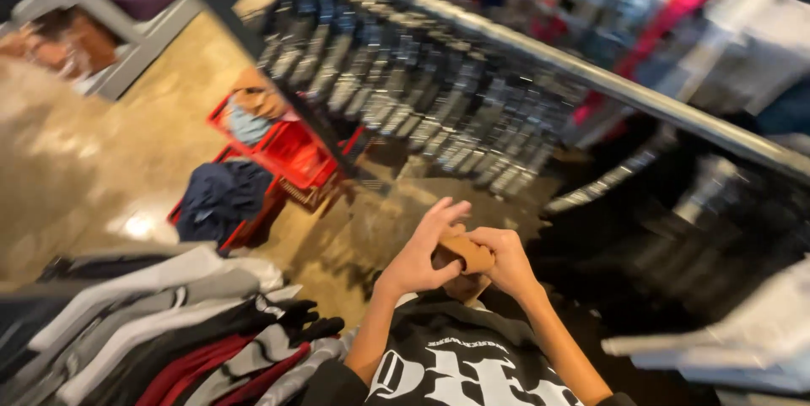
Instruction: The person browses a clothing rack in a store, selecting various garments including light blue, brown, and black items. They remove each item from the hanger, briefly hold it, and place it into a red shopping basket on the floor.
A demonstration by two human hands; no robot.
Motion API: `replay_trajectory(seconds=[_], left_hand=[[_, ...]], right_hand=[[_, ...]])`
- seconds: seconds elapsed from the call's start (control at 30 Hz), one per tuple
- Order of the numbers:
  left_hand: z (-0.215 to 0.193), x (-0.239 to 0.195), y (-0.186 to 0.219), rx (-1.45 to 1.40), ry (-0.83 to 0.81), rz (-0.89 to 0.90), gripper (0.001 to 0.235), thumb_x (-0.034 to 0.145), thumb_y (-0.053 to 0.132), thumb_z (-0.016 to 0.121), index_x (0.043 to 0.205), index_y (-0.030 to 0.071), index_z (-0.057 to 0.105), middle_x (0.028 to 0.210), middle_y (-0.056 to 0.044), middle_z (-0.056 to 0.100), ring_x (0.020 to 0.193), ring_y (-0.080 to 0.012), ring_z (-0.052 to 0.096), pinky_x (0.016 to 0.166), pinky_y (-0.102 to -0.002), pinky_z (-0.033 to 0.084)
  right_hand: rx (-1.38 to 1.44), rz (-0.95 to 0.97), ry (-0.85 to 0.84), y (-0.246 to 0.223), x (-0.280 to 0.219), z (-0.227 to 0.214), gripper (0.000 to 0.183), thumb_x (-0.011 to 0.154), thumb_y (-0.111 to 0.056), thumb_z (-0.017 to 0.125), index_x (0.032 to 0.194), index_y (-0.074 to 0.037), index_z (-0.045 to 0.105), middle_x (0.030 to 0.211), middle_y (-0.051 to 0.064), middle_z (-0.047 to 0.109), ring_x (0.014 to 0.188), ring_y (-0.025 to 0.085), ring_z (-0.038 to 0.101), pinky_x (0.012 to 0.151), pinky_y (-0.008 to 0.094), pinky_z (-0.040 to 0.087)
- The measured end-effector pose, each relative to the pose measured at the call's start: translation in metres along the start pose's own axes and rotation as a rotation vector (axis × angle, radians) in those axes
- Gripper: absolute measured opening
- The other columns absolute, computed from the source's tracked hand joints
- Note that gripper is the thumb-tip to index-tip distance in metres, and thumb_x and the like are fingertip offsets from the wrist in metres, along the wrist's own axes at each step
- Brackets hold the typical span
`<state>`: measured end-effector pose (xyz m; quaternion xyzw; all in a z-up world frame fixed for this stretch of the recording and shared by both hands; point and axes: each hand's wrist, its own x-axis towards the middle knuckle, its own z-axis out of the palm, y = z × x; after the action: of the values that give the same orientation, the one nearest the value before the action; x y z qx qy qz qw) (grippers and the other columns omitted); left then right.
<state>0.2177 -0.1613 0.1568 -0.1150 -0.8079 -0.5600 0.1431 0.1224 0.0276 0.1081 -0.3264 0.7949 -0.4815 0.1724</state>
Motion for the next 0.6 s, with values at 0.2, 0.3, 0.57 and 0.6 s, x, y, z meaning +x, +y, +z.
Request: replay_trajectory(seconds=[0.2, 0.3, 0.57, 0.6], left_hand=[[-0.087, -0.059, -0.053, -0.066, 0.092, -0.297, 0.086, 0.075, 0.024, 0.086, 0.146, 0.006, 0.041, 0.152, -0.018, 0.046, 0.142, -0.0328, 0.046, 0.116, -0.041, 0.035], [-0.102, -0.09, -0.114, 0.004, 0.287, -0.563, 0.069, 0.069, 0.012, 0.08, 0.135, 0.008, 0.059, 0.126, -0.015, 0.069, 0.117, -0.0249, 0.066, 0.1, -0.036, 0.051], [-0.19, -0.116, -0.229, -0.346, 0.761, -0.559, 0.027, 0.09, -0.001, 0.068, 0.117, 0.0, 0.07, 0.098, -0.005, 0.074, 0.086, -0.0107, 0.065, 0.075, -0.029, 0.056], [-0.204, -0.115, -0.24, -0.552, 0.858, -0.524, 0.026, 0.092, -0.003, 0.066, 0.117, -0.001, 0.07, 0.105, -0.004, 0.074, 0.089, -0.0115, 0.067, 0.076, -0.03, 0.056]], right_hand=[[0.143, -0.112, 0.132, -0.06, 0.072, 0.079, 0.03, 0.075, 0.003, 0.073, 0.105, -0.002, 0.075, 0.083, 0.01, 0.075, 0.073, 0.016, 0.067, 0.068, 0.026, 0.053], [0.155, -0.167, 0.129, -0.085, 0.104, 0.119, 0.031, 0.078, 0.009, 0.065, 0.106, -0.002, 0.074, 0.086, 0.009, 0.074, 0.078, 0.014, 0.068, 0.074, 0.026, 0.053], [0.032, -0.348, -0.057, -0.146, 0.184, 0.22, 0.046, 0.073, 0.003, 0.069, 0.118, -0.003, 0.07, 0.108, 0.015, 0.067, 0.098, 0.031, 0.067, 0.087, 0.033, 0.053], [0.01, -0.454, -0.087, -0.163, 0.195, 0.229, 0.053, 0.068, 0.0, 0.072, 0.121, -0.002, 0.067, 0.122, 0.017, 0.068, 0.11, 0.036, 0.067, 0.095, 0.037, 0.052]])
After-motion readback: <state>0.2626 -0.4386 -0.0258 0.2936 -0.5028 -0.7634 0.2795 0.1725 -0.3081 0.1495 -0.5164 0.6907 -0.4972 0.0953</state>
